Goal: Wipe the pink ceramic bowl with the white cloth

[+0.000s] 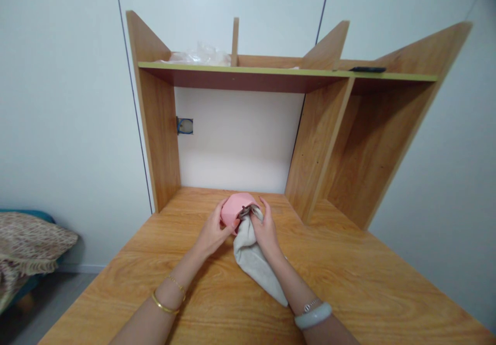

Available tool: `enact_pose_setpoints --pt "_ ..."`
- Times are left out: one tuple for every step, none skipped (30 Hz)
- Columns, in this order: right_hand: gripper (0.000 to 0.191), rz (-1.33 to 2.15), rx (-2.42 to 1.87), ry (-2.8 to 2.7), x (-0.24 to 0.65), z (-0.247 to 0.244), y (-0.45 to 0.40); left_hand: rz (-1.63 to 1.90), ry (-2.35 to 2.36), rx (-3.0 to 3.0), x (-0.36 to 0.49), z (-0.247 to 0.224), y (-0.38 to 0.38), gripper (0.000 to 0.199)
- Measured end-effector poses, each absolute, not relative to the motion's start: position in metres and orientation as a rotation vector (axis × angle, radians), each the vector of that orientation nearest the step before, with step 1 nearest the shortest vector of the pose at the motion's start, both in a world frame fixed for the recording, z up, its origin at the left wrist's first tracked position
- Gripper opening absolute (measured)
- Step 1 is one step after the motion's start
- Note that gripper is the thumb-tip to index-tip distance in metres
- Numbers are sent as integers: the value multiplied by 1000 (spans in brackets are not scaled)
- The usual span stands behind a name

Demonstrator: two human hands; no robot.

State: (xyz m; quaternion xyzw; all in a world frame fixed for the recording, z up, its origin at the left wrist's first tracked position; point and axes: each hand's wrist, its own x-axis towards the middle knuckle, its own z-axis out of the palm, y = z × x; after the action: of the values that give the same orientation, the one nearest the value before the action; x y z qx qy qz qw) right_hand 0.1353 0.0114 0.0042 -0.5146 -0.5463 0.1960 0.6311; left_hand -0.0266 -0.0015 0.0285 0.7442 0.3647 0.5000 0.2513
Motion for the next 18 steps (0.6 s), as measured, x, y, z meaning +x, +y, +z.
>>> enact_pose_setpoints --pt "52 451 -1160 -1219 136 3 14 1354 956 2007 -25 27 -2 66" --pt "51 453 -1136 -1187 137 2 17 1346 926 1990 -23 26 -2 67" --pt "49 461 -1106 -1159 137 1 20 1335 900 1976 -22 25 -3 67" --pt "47 478 -1076 -1134 137 0 23 1325 880 1966 -20 24 -3 66" --pt "45 503 -1048 -1120 137 -2 26 1316 865 1958 -19 24 -4 64" --pt "43 533 -1024 -1111 137 -3 28 1305 851 1951 -17 23 -5 62" --pt "42 562 -1008 -1108 136 -4 29 1292 838 1946 -16 22 -5 60" --pt "40 588 -998 -1111 136 -5 31 1284 828 1941 -16 22 -6 58" --pt "39 608 -994 -1118 135 -6 31 1279 824 1938 -15 21 -7 56" --pt "38 621 -995 -1124 135 -7 32 1281 831 1939 -15 21 -7 54" --pt "38 628 -1004 -1129 134 -8 32 1284 853 1947 -16 21 -7 52" --pt "38 630 -1018 -1132 134 -9 33 1290 887 1964 -16 21 -8 50" --pt "39 628 -1038 -1140 134 -10 33 1295 929 1987 -17 22 -8 49" --pt "40 621 -1063 -1147 135 -12 33 1299 974 2012 -17 22 -8 48" --pt "42 610 -1090 -1154 135 -13 34 1300 1020 2038 -18 22 -8 48" --pt "44 599 -1116 -1164 136 -14 34 1298 1065 2061 -18 23 -8 50" --pt "47 588 -1141 -1176 137 -15 34 1291 1111 2084 -19 23 -9 51" --pt "49 575 -1167 -1184 137 -15 34 1276 1157 2109 -19 24 -9 53"
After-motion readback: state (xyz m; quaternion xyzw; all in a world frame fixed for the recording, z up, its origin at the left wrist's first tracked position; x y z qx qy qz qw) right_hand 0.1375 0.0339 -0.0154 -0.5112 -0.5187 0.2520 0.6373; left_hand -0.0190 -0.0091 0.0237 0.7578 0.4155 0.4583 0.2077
